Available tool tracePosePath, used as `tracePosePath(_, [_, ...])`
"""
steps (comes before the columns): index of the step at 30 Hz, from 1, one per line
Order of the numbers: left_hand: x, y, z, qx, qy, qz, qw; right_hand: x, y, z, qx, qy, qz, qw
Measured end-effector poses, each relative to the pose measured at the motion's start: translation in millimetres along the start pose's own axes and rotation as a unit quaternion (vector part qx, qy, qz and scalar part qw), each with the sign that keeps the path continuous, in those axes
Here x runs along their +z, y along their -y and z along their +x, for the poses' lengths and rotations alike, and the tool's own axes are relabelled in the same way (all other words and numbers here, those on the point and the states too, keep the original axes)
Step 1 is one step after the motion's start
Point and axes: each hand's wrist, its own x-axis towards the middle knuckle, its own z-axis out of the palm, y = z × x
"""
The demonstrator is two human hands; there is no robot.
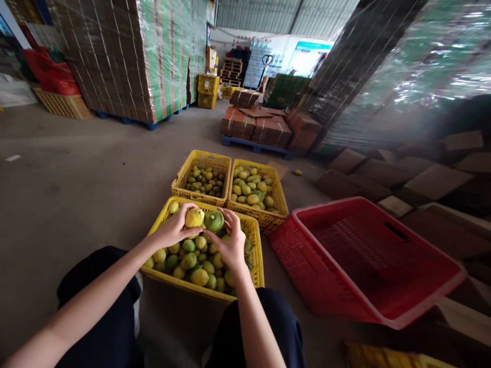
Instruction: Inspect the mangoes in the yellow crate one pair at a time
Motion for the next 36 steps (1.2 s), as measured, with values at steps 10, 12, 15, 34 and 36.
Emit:
tracePosePath(10, [12, 6, 23, -0.097, -0.127, -0.336, 0.928, 16, -8, 10, 0.181, -0.006, 0.234, 0.955])
tracePosePath(12, [13, 8, 27, -0.136, -0.124, -0.429, 0.884, 17, -12, 13, 0.199, -0.019, 0.298, 0.933])
tracePosePath(15, [13, 7, 29, -0.185, -0.121, -0.522, 0.824, 18, -18, 17, 0.225, -0.023, 0.354, 0.907])
tracePosePath(34, [-6, 13, 21, -0.211, -0.118, -0.563, 0.79, 15, -43, 11, 0.21, 0.083, 0.292, 0.929])
tracePosePath(36, [-6, 16, 20, -0.215, -0.11, -0.557, 0.795, 16, -42, 10, 0.217, 0.074, 0.31, 0.923])
